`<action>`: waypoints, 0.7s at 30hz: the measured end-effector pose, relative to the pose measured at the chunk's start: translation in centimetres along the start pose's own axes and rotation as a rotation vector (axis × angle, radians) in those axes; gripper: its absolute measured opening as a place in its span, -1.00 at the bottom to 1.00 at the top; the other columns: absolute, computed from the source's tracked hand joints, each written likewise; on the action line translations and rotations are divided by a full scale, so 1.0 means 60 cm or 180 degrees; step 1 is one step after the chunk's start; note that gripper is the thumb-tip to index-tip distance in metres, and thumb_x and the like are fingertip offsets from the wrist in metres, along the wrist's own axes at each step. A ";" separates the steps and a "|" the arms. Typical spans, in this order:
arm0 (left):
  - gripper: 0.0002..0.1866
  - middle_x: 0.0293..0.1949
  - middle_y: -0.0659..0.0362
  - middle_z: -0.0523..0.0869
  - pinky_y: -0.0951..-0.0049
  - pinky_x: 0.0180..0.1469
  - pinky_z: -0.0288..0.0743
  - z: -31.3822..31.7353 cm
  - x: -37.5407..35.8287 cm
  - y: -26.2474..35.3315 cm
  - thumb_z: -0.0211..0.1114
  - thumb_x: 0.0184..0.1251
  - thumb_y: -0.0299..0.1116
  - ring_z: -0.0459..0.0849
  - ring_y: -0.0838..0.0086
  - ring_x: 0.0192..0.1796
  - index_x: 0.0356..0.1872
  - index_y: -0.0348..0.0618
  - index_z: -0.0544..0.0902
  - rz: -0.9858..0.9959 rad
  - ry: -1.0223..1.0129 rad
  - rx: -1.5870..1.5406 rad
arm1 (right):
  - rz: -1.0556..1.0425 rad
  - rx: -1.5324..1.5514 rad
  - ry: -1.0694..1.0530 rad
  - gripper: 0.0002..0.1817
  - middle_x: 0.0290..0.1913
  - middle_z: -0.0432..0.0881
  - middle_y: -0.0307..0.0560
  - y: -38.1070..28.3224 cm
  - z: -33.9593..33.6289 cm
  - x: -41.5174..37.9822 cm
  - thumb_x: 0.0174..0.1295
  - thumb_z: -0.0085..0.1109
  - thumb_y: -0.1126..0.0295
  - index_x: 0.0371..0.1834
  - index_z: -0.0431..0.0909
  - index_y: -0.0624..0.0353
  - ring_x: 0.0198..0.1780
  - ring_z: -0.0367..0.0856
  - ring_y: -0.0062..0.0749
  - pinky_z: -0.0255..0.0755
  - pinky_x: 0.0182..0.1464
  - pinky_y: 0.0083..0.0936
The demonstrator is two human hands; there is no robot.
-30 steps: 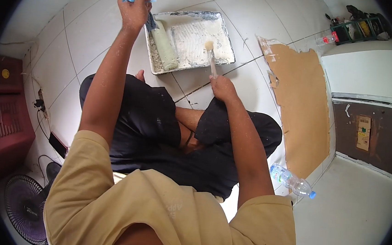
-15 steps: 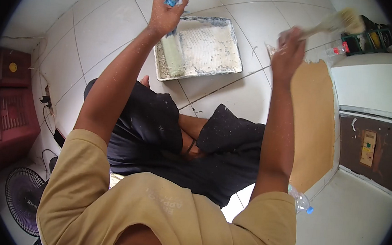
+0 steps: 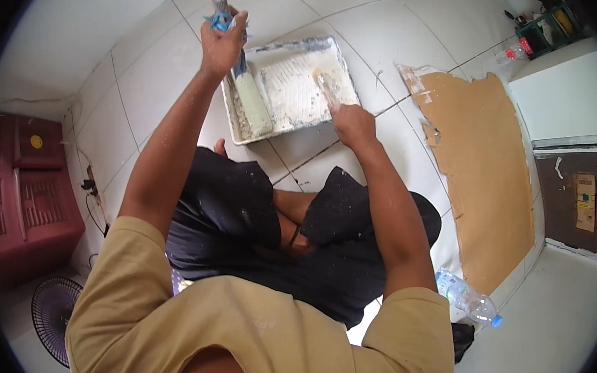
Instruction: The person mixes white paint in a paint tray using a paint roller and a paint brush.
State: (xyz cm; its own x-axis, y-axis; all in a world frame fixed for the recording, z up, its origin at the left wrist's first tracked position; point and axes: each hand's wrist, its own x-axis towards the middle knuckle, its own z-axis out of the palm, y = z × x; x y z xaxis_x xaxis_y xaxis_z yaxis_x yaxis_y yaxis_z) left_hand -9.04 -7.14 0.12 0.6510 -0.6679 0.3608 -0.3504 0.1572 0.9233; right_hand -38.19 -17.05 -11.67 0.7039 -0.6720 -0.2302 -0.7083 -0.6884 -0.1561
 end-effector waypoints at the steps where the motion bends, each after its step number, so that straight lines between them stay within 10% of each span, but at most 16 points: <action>1: -0.81 -0.55 0.31 0.54 0.57 -0.50 0.36 -0.004 0.002 -0.004 0.34 0.52 -0.36 0.47 0.67 -0.54 -0.32 -0.19 0.57 0.0014 -0.0063 -0.0155 | -0.0356 -0.0010 0.0839 -0.60 -0.25 0.74 0.20 -0.010 -0.035 -0.009 0.61 -0.13 0.16 0.04 0.67 0.18 -0.22 0.74 0.16 0.59 -0.19 0.06; 6: -0.81 -0.56 0.33 0.51 0.57 -0.51 0.34 -0.006 -0.004 0.008 0.33 0.51 -0.37 0.45 0.67 -0.55 -0.32 -0.18 0.56 -0.0112 0.0057 -0.0286 | -0.0774 0.1353 0.2826 -0.53 -0.55 0.65 0.15 -0.056 -0.127 0.016 0.64 -0.17 0.11 -0.25 0.61 0.24 -0.49 0.67 0.12 0.55 -0.37 0.02; 8: -0.81 -0.56 0.34 0.49 0.57 -0.51 0.34 -0.005 -0.007 0.010 0.33 0.51 -0.38 0.44 0.67 -0.55 -0.33 -0.18 0.55 -0.0049 0.0104 -0.0164 | -0.0299 0.0492 0.0912 -0.27 -0.27 0.74 0.29 -0.005 0.030 0.089 0.63 -0.37 -0.10 -0.13 0.73 0.28 -0.20 0.70 0.31 0.57 -0.07 0.08; 12: -0.79 -0.55 0.35 0.48 0.58 -0.51 0.33 -0.008 0.001 0.003 0.34 0.48 -0.41 0.43 0.69 -0.55 -0.37 -0.16 0.53 -0.0185 0.0086 -0.0298 | -0.0069 0.0686 0.1331 -0.39 -0.41 0.74 0.20 -0.050 -0.137 0.049 0.63 -0.25 -0.08 0.08 0.74 0.15 -0.31 0.74 0.22 0.63 -0.17 0.01; 16: -0.81 -0.54 0.35 0.49 0.57 -0.51 0.33 0.005 -0.007 0.007 0.33 0.50 -0.40 0.45 0.68 -0.55 -0.35 -0.16 0.54 -0.0210 0.0161 -0.0505 | -0.0338 0.1872 0.2869 -0.43 -0.51 0.63 0.25 -0.058 -0.179 0.003 0.63 -0.18 0.00 -0.31 0.64 0.25 -0.41 0.67 0.28 0.57 -0.30 0.01; 17: -0.81 -0.54 0.34 0.50 0.57 -0.51 0.33 0.006 -0.003 0.006 0.33 0.50 -0.40 0.46 0.68 -0.55 -0.35 -0.16 0.55 -0.0133 0.0123 -0.0273 | -0.0327 0.0224 0.2802 -0.46 -0.47 0.66 0.27 -0.008 -0.045 0.072 0.62 -0.17 0.02 -0.22 0.67 0.23 -0.41 0.67 0.27 0.57 -0.30 0.05; 18: -0.81 -0.54 0.33 0.50 0.57 -0.52 0.34 0.006 0.001 0.006 0.33 0.50 -0.40 0.46 0.67 -0.55 -0.35 -0.16 0.55 -0.0058 0.0084 -0.0034 | -0.0543 0.0695 0.1280 -0.47 -0.27 0.71 0.36 0.006 0.000 0.085 0.63 -0.14 0.04 -0.20 0.72 0.23 -0.19 0.73 0.15 0.55 -0.24 0.06; 21: -0.81 -0.55 0.32 0.51 0.55 -0.52 0.35 0.003 0.006 0.005 0.33 0.50 -0.39 0.47 0.66 -0.55 -0.33 -0.17 0.55 -0.0098 0.0059 -0.0168 | -0.0158 0.0547 0.1225 -0.43 -0.31 0.71 0.33 -0.030 -0.030 0.061 0.62 -0.13 -0.02 -0.24 0.74 0.21 -0.28 0.74 0.18 0.55 -0.27 0.04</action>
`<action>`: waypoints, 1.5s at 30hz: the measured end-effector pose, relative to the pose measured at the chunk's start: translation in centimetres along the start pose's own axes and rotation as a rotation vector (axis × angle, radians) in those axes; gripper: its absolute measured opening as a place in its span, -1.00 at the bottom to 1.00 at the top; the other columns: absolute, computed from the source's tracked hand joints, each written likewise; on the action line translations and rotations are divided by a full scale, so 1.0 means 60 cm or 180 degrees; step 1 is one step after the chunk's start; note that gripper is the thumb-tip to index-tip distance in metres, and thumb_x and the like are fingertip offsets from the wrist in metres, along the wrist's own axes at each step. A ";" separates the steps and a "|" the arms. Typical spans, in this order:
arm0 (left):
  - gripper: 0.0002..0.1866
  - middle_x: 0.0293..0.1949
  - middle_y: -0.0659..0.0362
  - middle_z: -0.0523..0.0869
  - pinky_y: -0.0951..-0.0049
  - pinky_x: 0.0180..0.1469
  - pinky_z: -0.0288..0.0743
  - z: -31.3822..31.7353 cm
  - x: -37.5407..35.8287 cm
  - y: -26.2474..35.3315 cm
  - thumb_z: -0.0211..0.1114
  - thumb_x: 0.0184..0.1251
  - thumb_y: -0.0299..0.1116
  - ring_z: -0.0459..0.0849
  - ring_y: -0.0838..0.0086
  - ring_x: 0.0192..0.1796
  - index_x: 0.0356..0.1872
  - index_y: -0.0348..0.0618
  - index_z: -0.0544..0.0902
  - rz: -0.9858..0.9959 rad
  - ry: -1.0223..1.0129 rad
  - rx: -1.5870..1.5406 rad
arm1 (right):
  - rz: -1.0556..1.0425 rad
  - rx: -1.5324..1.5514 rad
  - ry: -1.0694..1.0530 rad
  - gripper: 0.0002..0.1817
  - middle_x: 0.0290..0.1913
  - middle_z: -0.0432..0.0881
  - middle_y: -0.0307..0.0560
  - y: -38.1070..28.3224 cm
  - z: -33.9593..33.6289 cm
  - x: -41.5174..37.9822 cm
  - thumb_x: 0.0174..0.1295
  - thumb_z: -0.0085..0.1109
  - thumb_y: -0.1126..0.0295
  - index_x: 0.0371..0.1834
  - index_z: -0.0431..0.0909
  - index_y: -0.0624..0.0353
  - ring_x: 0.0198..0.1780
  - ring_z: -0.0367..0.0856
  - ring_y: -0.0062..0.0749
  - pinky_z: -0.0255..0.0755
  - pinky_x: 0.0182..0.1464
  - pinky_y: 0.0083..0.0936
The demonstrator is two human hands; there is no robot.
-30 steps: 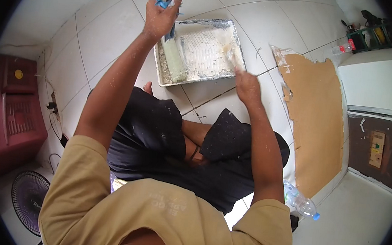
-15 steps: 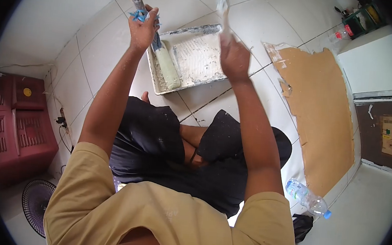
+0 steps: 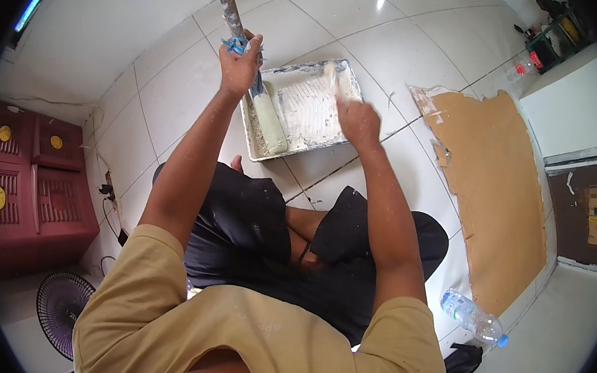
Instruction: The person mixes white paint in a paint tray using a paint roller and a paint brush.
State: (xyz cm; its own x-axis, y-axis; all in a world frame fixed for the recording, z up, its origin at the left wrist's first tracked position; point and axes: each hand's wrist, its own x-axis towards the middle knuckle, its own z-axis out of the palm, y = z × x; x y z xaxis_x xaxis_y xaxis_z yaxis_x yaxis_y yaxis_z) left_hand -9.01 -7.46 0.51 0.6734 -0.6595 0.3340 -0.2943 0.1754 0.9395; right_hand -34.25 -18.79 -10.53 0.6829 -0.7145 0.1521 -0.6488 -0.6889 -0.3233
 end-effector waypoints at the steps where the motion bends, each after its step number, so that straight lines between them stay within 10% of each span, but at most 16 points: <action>1: -0.81 -0.55 0.32 0.51 0.55 -0.52 0.35 -0.004 -0.006 -0.005 0.34 0.50 -0.39 0.47 0.66 -0.55 -0.33 -0.17 0.55 -0.0040 0.0042 -0.0038 | 0.0106 0.0363 0.0473 -0.40 -0.36 0.70 0.31 -0.026 -0.062 0.006 0.62 -0.15 -0.03 -0.29 0.74 0.22 -0.34 0.73 0.19 0.54 -0.29 0.03; 3: -0.81 -0.56 0.33 0.49 0.54 -0.53 0.34 -0.009 -0.020 -0.010 0.33 0.51 -0.39 0.47 0.66 -0.56 -0.33 -0.17 0.54 -0.0101 0.0143 0.0091 | 0.0090 0.1642 0.1239 -0.39 -0.48 0.70 0.20 -0.078 -0.150 -0.006 0.60 -0.11 -0.02 -0.42 0.71 0.22 -0.38 0.71 0.23 0.60 -0.25 0.03; 6: -0.80 -0.57 0.36 0.45 0.56 -0.55 0.30 -0.024 -0.007 -0.007 0.33 0.51 -0.39 0.42 0.68 -0.57 -0.34 -0.14 0.52 -0.0065 0.0143 -0.0191 | 0.0039 -0.0431 -0.0369 -0.24 -0.41 0.73 0.23 0.026 0.042 -0.015 0.54 -0.18 -0.25 -0.30 0.76 0.25 -0.32 0.74 0.21 0.60 -0.19 0.07; 11: -0.79 -0.56 0.35 0.42 0.57 -0.54 0.29 -0.046 -0.031 -0.013 0.31 0.52 -0.38 0.40 0.68 -0.56 -0.35 -0.11 0.49 -0.0123 0.0294 -0.0604 | 0.0320 0.0715 0.1314 -0.44 -0.50 0.65 0.25 -0.061 -0.192 0.002 0.61 -0.08 -0.06 -0.23 0.69 0.22 -0.44 0.64 0.27 0.51 -0.33 -0.06; 15: -0.74 -0.60 0.37 0.41 0.51 -0.57 0.29 -0.079 -0.042 -0.007 0.30 0.58 -0.36 0.38 0.64 -0.61 -0.37 -0.13 0.48 -0.0034 0.0445 -0.0817 | 0.0238 0.1845 0.2194 -0.49 -0.51 0.59 0.08 -0.061 -0.271 -0.055 0.61 0.01 0.02 -0.14 0.67 0.33 -0.47 0.52 -0.30 0.39 -0.34 -0.29; 25: -0.73 -0.71 0.30 0.30 0.43 -0.55 0.23 -0.157 -0.051 -0.006 0.25 0.49 -0.33 0.29 0.55 -0.70 -0.44 -0.09 0.40 -0.0257 0.1476 -0.1695 | 0.0880 0.1157 0.0361 -0.41 -0.37 0.72 0.25 0.066 -0.131 -0.120 0.57 0.01 -0.06 -0.20 0.75 0.33 -0.30 0.71 0.07 0.51 -0.14 -0.13; 34: -0.71 -0.69 0.32 0.35 0.49 -0.54 0.22 -0.092 -0.041 0.008 0.27 0.53 -0.37 0.31 0.61 -0.66 -0.43 -0.08 0.41 -0.0209 0.0432 -0.1055 | 0.0576 0.0365 -0.0545 -0.38 -0.22 0.72 0.43 0.080 -0.012 -0.091 0.61 -0.19 0.02 -0.19 0.71 0.38 -0.10 0.70 0.35 0.51 0.05 0.16; 38: -0.73 -0.68 0.33 0.33 0.50 -0.52 0.21 -0.097 -0.033 0.009 0.27 0.52 -0.33 0.28 0.62 -0.65 -0.41 -0.09 0.43 -0.0239 0.0463 -0.1055 | 0.0794 0.0516 0.0053 -0.41 -0.26 0.72 0.39 0.032 -0.047 -0.072 0.61 -0.19 0.04 -0.18 0.71 0.36 -0.13 0.69 0.31 0.49 0.03 0.15; 40: -0.72 -0.68 0.33 0.33 0.50 -0.52 0.21 -0.097 -0.025 0.012 0.26 0.52 -0.32 0.28 0.61 -0.65 -0.42 -0.09 0.42 -0.0255 0.0517 -0.1189 | 0.0366 0.0713 0.1494 -0.42 -0.31 0.71 0.33 0.030 -0.045 -0.047 0.63 -0.21 0.04 -0.22 0.70 0.29 -0.14 0.69 0.26 0.47 -0.01 0.10; 43: -0.72 -0.70 0.32 0.34 0.50 -0.57 0.24 -0.099 -0.035 0.009 0.27 0.53 -0.36 0.34 0.61 -0.68 -0.43 -0.09 0.42 -0.0171 0.0567 -0.1198 | 0.0106 -0.0884 -0.1007 -0.43 -0.31 0.73 0.27 0.047 0.014 -0.024 0.64 -0.22 0.04 -0.24 0.73 0.17 -0.29 0.65 0.13 0.37 0.04 -0.04; 45: -0.72 -0.68 0.33 0.34 0.50 -0.56 0.24 -0.107 -0.029 -0.003 0.26 0.53 -0.33 0.34 0.61 -0.67 -0.43 -0.09 0.42 -0.0328 0.0455 -0.1159 | 0.0205 -0.0553 -0.0353 -0.47 -0.30 0.75 0.21 0.029 0.007 0.007 0.63 -0.20 0.07 -0.18 0.75 0.17 -0.30 0.67 0.07 0.34 0.07 -0.05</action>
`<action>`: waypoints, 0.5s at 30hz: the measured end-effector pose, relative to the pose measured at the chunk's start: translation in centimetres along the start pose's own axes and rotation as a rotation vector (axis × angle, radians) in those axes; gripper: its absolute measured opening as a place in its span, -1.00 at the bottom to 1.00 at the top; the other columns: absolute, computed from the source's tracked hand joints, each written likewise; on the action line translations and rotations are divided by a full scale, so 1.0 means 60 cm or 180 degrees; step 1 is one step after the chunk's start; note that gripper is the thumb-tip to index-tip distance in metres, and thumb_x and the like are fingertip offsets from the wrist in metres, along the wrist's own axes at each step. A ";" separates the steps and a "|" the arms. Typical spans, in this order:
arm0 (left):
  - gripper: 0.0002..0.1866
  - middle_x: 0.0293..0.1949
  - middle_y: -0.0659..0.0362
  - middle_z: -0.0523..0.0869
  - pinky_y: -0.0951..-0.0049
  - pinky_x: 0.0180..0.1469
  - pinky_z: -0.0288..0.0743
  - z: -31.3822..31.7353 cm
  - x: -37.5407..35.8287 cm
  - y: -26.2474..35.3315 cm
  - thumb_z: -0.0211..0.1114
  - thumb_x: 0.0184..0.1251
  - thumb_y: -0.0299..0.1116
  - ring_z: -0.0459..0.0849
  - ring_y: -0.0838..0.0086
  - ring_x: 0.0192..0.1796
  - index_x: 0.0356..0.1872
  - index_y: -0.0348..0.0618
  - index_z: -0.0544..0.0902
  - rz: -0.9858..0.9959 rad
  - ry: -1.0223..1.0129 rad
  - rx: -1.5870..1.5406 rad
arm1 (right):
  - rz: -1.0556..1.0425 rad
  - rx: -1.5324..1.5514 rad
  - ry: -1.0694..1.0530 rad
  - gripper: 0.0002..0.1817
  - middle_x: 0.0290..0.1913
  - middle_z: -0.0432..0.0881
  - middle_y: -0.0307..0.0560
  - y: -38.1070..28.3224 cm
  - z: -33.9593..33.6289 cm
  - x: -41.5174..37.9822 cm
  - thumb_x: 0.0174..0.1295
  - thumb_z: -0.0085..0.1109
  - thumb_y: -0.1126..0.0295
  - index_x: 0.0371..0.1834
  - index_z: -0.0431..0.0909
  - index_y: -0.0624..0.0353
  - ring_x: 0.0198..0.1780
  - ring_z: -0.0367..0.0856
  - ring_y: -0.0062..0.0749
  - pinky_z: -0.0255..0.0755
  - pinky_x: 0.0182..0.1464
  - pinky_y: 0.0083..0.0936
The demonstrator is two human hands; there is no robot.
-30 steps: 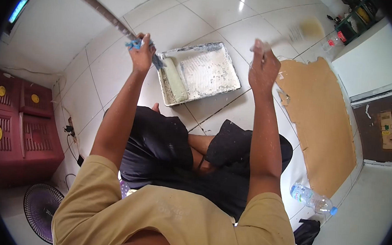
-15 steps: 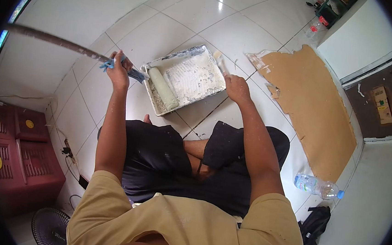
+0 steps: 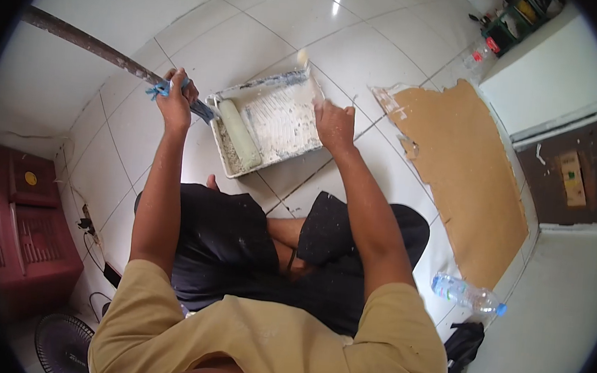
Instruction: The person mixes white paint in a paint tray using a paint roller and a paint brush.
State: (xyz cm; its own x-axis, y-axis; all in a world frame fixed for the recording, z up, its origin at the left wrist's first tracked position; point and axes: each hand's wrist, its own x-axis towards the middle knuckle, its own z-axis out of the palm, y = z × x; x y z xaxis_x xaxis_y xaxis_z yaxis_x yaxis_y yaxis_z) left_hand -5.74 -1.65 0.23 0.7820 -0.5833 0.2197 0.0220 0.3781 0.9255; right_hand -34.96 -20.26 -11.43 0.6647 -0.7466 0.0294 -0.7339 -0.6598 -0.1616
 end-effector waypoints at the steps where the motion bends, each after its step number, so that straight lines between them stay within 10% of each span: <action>1: -0.71 -0.67 0.32 0.36 0.50 -0.56 0.24 -0.005 0.001 -0.006 0.26 0.54 -0.30 0.34 0.61 -0.66 -0.42 -0.10 0.43 0.0011 -0.0015 0.0005 | -0.0120 0.0260 0.1013 -0.49 -0.29 0.76 0.19 -0.004 -0.012 0.015 0.63 -0.19 0.09 -0.15 0.75 0.17 -0.27 0.70 0.05 0.34 0.06 -0.04; 2: -0.71 -0.67 0.32 0.36 0.50 -0.56 0.24 -0.009 -0.012 -0.011 0.26 0.54 -0.30 0.34 0.61 -0.66 -0.42 -0.10 0.43 -0.0054 0.0047 0.0029 | -0.0206 0.0545 0.1950 -0.50 -0.27 0.77 0.16 -0.003 -0.002 0.004 0.63 -0.19 0.11 -0.12 0.75 0.17 -0.23 0.73 0.03 0.35 0.06 -0.03; 4: -0.72 -0.65 0.31 0.36 0.51 -0.57 0.25 0.010 -0.016 0.000 0.27 0.53 -0.29 0.38 0.62 -0.63 -0.40 -0.13 0.44 0.0026 0.0281 -0.0030 | -0.0561 -0.0660 -0.0115 -0.58 -0.20 0.80 0.08 0.032 0.087 0.012 0.61 -0.16 0.16 -0.07 0.77 0.04 -0.19 0.76 -0.03 0.27 0.11 0.17; 6: -0.78 -0.64 0.31 0.39 0.51 -0.56 0.30 0.004 0.000 -0.014 0.28 0.54 -0.32 0.42 0.61 -0.61 -0.31 -0.14 0.48 -0.0012 0.0286 -0.0102 | 0.0477 -0.0137 -0.0187 -0.57 -0.11 0.81 -0.03 -0.012 0.059 0.005 0.58 -0.21 0.17 -0.10 0.75 0.01 -0.08 0.76 -0.12 0.26 0.13 0.17; 8: -0.81 -0.63 0.31 0.42 0.51 -0.57 0.31 0.010 -0.007 -0.010 0.27 0.55 -0.35 0.43 0.61 -0.62 -0.28 -0.17 0.51 0.0011 0.0320 -0.0034 | -0.0031 0.0821 0.1435 -0.58 -0.17 0.81 -0.02 -0.017 0.013 0.003 0.61 -0.14 0.15 -0.10 0.76 0.05 -0.15 0.77 -0.14 0.22 0.18 0.12; 12: -0.80 -0.65 0.32 0.40 0.52 -0.60 0.27 0.014 -0.006 -0.008 0.26 0.56 -0.36 0.39 0.61 -0.68 -0.29 -0.20 0.51 0.0150 0.0278 0.0240 | -0.0197 -0.0326 -0.0271 -0.59 -0.20 0.79 0.07 0.010 0.060 -0.002 0.60 -0.12 0.20 -0.18 0.73 0.15 -0.21 0.71 -0.01 0.22 0.13 0.05; 15: -0.78 -0.66 0.31 0.42 0.51 -0.61 0.27 0.013 -0.001 -0.012 0.26 0.56 -0.36 0.39 0.61 -0.69 -0.34 -0.20 0.51 0.0130 0.0335 0.0136 | 0.0015 0.0422 0.0885 -0.55 -0.18 0.79 0.20 -0.046 -0.052 -0.007 0.60 -0.14 0.20 -0.31 0.70 0.16 -0.14 0.73 -0.05 0.23 0.19 0.11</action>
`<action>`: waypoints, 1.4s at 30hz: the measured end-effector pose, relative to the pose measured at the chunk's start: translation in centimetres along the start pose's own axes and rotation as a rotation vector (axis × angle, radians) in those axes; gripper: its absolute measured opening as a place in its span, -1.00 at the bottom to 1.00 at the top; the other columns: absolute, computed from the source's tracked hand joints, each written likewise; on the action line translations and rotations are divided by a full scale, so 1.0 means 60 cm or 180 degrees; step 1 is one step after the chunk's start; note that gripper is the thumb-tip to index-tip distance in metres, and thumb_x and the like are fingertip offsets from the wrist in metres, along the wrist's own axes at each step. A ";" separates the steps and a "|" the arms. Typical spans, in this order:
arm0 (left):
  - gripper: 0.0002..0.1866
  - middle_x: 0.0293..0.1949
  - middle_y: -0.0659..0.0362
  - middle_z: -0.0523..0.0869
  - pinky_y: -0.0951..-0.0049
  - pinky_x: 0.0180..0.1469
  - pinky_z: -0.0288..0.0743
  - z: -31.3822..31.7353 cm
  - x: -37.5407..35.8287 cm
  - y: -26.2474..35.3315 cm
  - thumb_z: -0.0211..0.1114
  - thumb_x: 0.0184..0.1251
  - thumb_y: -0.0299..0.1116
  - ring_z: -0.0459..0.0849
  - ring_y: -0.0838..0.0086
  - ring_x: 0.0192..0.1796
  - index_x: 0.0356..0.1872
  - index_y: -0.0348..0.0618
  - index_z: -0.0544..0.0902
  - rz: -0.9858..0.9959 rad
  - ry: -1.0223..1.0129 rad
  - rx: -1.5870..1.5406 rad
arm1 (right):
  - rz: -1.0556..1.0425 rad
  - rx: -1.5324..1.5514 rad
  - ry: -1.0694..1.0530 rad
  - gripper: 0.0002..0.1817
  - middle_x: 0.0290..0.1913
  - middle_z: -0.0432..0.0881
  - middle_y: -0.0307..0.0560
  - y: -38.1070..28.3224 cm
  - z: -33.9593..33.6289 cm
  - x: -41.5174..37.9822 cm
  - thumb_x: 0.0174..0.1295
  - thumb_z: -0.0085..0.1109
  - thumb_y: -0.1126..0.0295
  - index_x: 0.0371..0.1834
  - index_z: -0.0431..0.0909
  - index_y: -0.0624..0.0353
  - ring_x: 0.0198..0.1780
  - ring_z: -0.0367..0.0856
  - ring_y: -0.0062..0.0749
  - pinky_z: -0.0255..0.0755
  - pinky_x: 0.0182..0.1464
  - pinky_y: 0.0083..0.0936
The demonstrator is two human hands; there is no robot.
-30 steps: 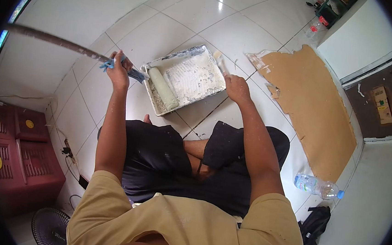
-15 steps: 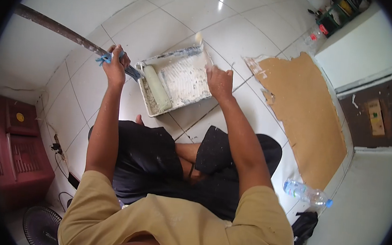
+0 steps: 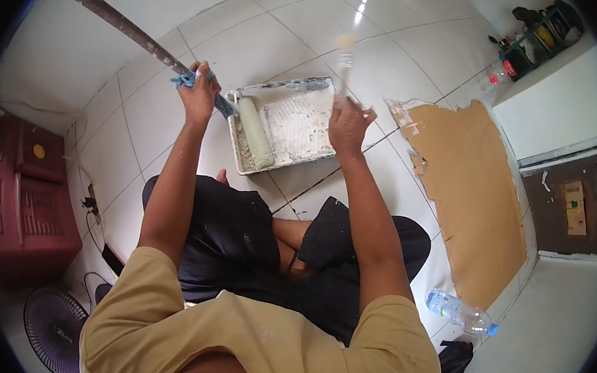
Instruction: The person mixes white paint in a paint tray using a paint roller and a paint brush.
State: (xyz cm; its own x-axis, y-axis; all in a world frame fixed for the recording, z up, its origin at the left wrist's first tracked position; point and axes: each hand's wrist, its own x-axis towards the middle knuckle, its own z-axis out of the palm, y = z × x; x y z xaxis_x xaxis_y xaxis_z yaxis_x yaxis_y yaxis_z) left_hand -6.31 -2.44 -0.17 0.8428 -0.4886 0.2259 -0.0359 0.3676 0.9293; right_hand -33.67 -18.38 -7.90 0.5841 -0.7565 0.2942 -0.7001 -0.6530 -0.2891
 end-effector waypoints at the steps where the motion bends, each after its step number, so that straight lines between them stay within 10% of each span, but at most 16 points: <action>1: -0.76 -0.66 0.31 0.41 0.50 -0.61 0.27 -0.002 -0.004 -0.001 0.25 0.56 -0.36 0.40 0.61 -0.68 -0.37 -0.19 0.50 0.0014 -0.0053 -0.0133 | 0.0122 0.0843 0.0936 -0.53 -0.20 0.79 0.22 -0.004 -0.007 -0.005 0.60 -0.16 0.18 -0.35 0.70 0.14 -0.12 0.76 -0.07 0.22 0.23 0.17; 3: -0.74 -0.66 0.32 0.40 0.50 -0.61 0.27 0.014 -0.017 0.004 0.25 0.56 -0.36 0.40 0.62 -0.68 -0.39 -0.18 0.48 -0.0014 -0.0068 -0.0018 | -0.0819 -0.0795 -0.0880 -0.75 -0.38 0.69 0.10 0.069 0.132 -0.039 0.44 -0.03 0.40 -0.28 0.67 0.19 -0.25 0.65 0.07 0.22 0.04 0.26; 5: -0.70 -0.65 0.34 0.38 0.50 -0.61 0.27 0.005 -0.007 0.008 0.25 0.56 -0.37 0.39 0.62 -0.67 -0.45 -0.15 0.44 0.0029 0.0011 0.0327 | -0.0345 -0.0720 -0.1387 -0.79 -0.39 0.67 0.06 0.027 0.099 -0.038 0.43 0.01 0.41 -0.23 0.67 0.19 -0.24 0.63 0.01 0.24 0.04 0.23; 6: -0.71 -0.65 0.33 0.39 0.50 -0.61 0.27 0.003 -0.004 0.001 0.25 0.56 -0.36 0.39 0.62 -0.67 -0.44 -0.16 0.45 0.0096 -0.0084 -0.0006 | -0.0383 -0.0742 -0.1344 -0.79 -0.39 0.67 0.06 0.017 0.075 -0.011 0.43 0.01 0.41 -0.23 0.67 0.19 -0.24 0.63 0.01 0.24 0.04 0.23; 8: -0.71 -0.66 0.32 0.39 0.50 -0.61 0.26 -0.003 -0.009 0.005 0.25 0.56 -0.36 0.38 0.63 -0.67 -0.43 -0.16 0.45 0.0032 0.0030 0.0011 | -0.0690 -0.0556 0.0907 -0.70 -0.28 0.73 0.08 -0.010 0.009 -0.016 0.56 -0.07 0.30 -0.13 0.68 0.19 -0.18 0.65 -0.08 0.20 0.11 0.14; 11: -0.72 -0.66 0.32 0.39 0.50 -0.62 0.26 -0.002 -0.004 0.008 0.26 0.55 -0.36 0.36 0.63 -0.68 -0.42 -0.16 0.46 0.0004 -0.0011 -0.0163 | -0.0219 0.1160 0.1015 -0.55 -0.26 0.73 0.09 -0.050 -0.105 -0.012 0.65 -0.18 0.14 -0.08 0.66 0.23 -0.15 0.62 -0.03 0.11 0.24 -0.10; 15: -0.75 -0.67 0.32 0.38 0.51 -0.61 0.24 -0.014 0.000 0.012 0.28 0.54 -0.38 0.34 0.63 -0.69 -0.39 -0.15 0.47 -0.0085 0.0021 -0.0430 | -0.0206 0.1197 0.0903 -0.54 -0.23 0.76 0.07 -0.012 -0.073 -0.050 0.64 -0.19 0.12 -0.12 0.64 0.25 -0.07 0.62 -0.06 0.12 0.23 -0.04; 20: -0.76 -0.67 0.33 0.39 0.51 -0.61 0.23 -0.007 0.003 0.020 0.31 0.52 -0.38 0.35 0.63 -0.69 -0.38 -0.15 0.48 -0.0167 -0.0042 -0.0333 | 0.0052 0.0001 -0.1366 -0.46 -0.26 0.78 0.23 0.042 0.061 -0.094 0.61 -0.21 0.03 -0.05 0.67 0.28 -0.11 0.75 0.10 0.20 0.21 0.05; 31: -0.67 -0.70 0.34 0.37 0.50 -0.62 0.20 -0.003 0.007 0.015 0.32 0.55 -0.35 0.31 0.63 -0.71 -0.47 -0.12 0.44 -0.0189 -0.0315 -0.0233 | 0.0405 0.0525 -0.0303 -0.69 -0.37 0.74 0.17 0.028 0.089 -0.059 0.62 -0.14 0.16 0.01 0.40 0.21 -0.21 0.71 0.18 0.28 0.10 0.08; 37: -0.68 -0.70 0.32 0.38 0.50 -0.61 0.24 0.000 0.002 0.023 0.32 0.54 -0.34 0.33 0.62 -0.72 -0.46 -0.15 0.46 -0.0174 -0.0259 -0.0059 | -0.0699 0.1040 0.0695 -0.71 -0.25 0.70 0.07 0.015 0.065 -0.057 0.61 -0.18 0.31 0.01 0.57 0.17 -0.14 0.62 -0.01 0.16 0.20 -0.06; 39: -0.69 -0.71 0.31 0.39 0.50 -0.60 0.26 0.008 -0.003 0.021 0.33 0.53 -0.34 0.34 0.61 -0.72 -0.45 -0.15 0.47 -0.0189 -0.0343 -0.0093 | -0.0132 -0.0705 -0.1933 -0.70 -0.23 0.72 0.04 0.007 0.088 -0.067 0.57 -0.15 0.35 -0.11 0.64 0.17 -0.18 0.64 0.01 0.16 0.17 0.03; 42: -0.72 -0.69 0.33 0.33 0.49 -0.55 0.22 0.009 -0.001 0.025 0.28 0.54 -0.32 0.26 0.61 -0.68 -0.43 -0.13 0.48 -0.0156 -0.0239 0.0131 | -0.0657 -0.0405 -0.0071 -0.71 -0.32 0.67 0.02 -0.003 0.069 -0.059 0.59 -0.12 0.28 -0.15 0.59 0.18 -0.20 0.64 -0.04 0.16 0.16 -0.01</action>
State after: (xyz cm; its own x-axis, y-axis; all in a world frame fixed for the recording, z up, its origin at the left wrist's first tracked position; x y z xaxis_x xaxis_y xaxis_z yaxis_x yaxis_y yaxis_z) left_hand -6.68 -2.28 1.36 0.8014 -0.5638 0.1997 -0.0190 0.3098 0.9506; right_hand -33.93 -15.73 -12.66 0.7280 -0.6091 0.3145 -0.6103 -0.7849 -0.1073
